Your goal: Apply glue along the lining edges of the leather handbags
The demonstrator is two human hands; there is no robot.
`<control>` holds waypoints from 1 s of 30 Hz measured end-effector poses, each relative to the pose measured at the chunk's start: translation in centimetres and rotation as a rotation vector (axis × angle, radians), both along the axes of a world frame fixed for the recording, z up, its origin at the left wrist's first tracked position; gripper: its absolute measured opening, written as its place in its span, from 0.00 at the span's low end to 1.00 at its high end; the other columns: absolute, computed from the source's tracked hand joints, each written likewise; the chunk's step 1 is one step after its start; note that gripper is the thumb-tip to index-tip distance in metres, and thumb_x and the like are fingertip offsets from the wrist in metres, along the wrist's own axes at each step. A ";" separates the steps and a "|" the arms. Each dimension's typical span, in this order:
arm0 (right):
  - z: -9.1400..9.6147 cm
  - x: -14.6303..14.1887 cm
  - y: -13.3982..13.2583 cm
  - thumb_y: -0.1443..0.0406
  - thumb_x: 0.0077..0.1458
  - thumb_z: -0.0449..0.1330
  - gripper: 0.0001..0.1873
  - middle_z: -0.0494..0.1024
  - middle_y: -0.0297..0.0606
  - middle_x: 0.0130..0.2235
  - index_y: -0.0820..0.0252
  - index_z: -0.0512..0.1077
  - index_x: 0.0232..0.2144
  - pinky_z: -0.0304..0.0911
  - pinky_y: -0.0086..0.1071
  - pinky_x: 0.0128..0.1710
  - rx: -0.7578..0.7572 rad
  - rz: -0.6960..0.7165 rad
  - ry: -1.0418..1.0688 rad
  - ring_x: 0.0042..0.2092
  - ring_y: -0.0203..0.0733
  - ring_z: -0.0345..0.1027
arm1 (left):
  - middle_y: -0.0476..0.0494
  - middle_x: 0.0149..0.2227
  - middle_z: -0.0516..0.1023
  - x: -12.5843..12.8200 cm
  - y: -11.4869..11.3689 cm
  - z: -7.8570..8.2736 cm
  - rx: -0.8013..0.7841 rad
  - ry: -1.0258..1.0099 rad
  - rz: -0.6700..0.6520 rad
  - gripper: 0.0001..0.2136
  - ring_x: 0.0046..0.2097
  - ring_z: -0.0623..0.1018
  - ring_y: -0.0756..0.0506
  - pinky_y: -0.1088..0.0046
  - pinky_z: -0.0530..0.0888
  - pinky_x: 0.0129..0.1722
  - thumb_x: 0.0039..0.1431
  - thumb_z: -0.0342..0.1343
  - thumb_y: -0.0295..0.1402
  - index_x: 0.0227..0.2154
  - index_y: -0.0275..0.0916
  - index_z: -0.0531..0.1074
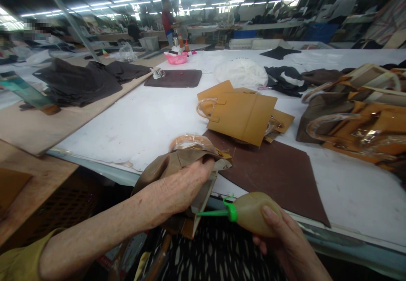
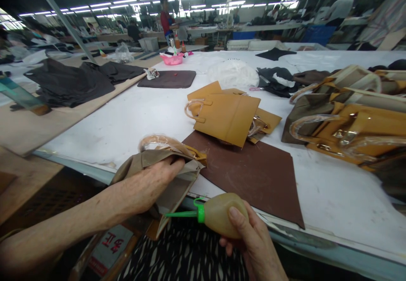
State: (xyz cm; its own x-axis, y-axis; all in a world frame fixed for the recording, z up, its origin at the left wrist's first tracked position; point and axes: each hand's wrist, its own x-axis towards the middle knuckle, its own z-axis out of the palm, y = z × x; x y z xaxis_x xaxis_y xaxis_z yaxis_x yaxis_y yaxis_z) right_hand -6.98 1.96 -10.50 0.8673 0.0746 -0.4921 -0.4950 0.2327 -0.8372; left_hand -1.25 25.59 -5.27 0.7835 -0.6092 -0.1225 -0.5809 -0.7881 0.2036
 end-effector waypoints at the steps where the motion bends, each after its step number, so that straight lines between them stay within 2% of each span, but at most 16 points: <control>1: 0.0 -0.1 0.0 0.49 0.49 0.58 0.23 0.73 0.35 0.28 0.60 0.68 0.40 0.57 0.23 0.17 0.007 0.001 0.001 0.22 0.34 0.64 | 0.39 0.51 0.61 0.0 0.0 0.0 -0.002 -0.042 0.009 0.30 0.51 0.66 0.43 0.65 0.66 0.51 0.49 0.40 0.15 0.56 0.39 0.46; 10: 0.5 -0.7 0.5 0.50 0.49 0.58 0.22 0.73 0.36 0.28 0.61 0.67 0.40 0.56 0.24 0.17 0.039 0.021 0.003 0.22 0.35 0.64 | 0.39 0.46 0.65 0.2 -0.5 0.9 0.081 -0.068 0.011 0.25 0.43 0.70 0.44 0.67 0.70 0.44 0.50 0.39 0.17 0.53 0.37 0.52; 13: 1.0 -1.0 0.4 0.50 0.47 0.59 0.23 0.73 0.36 0.27 0.60 0.69 0.38 0.56 0.26 0.16 -0.001 0.016 0.020 0.21 0.37 0.64 | 0.39 0.46 0.65 0.3 -0.5 0.9 0.081 -0.060 0.003 0.26 0.42 0.70 0.44 0.67 0.71 0.43 0.50 0.40 0.18 0.54 0.36 0.50; 19: 1.4 -1.3 -0.3 0.49 0.46 0.60 0.26 0.74 0.36 0.27 0.59 0.66 0.42 0.58 0.28 0.17 -0.116 0.001 -0.030 0.22 0.39 0.64 | 0.37 0.50 0.62 0.3 0.1 0.0 0.058 -0.060 -0.023 0.30 0.46 0.69 0.43 0.65 0.68 0.48 0.50 0.40 0.18 0.58 0.37 0.44; 22: 1.5 -1.0 -0.3 0.49 0.46 0.59 0.25 0.72 0.33 0.24 0.57 0.64 0.42 0.59 0.29 0.19 -0.163 0.013 -0.082 0.21 0.38 0.62 | 0.38 0.51 0.62 0.2 0.4 -0.3 0.036 -0.026 -0.016 0.30 0.48 0.68 0.44 0.67 0.67 0.49 0.50 0.40 0.17 0.58 0.38 0.45; 27: 2.2 -1.1 0.1 0.48 0.47 0.58 0.25 0.73 0.34 0.27 0.57 0.64 0.43 0.60 0.28 0.19 -0.214 0.004 -0.100 0.23 0.39 0.63 | 0.38 0.53 0.60 0.1 0.4 -0.5 0.040 0.008 -0.006 0.29 0.51 0.66 0.43 0.66 0.66 0.51 0.51 0.40 0.17 0.57 0.39 0.47; 30: 2.8 -1.7 -0.1 0.49 0.46 0.59 0.26 0.74 0.34 0.27 0.56 0.65 0.44 0.62 0.28 0.20 -0.317 -0.001 -0.111 0.24 0.40 0.65 | 0.38 0.51 0.62 0.2 0.0 -0.1 0.060 0.022 0.021 0.29 0.51 0.67 0.43 0.67 0.66 0.50 0.50 0.41 0.16 0.56 0.39 0.49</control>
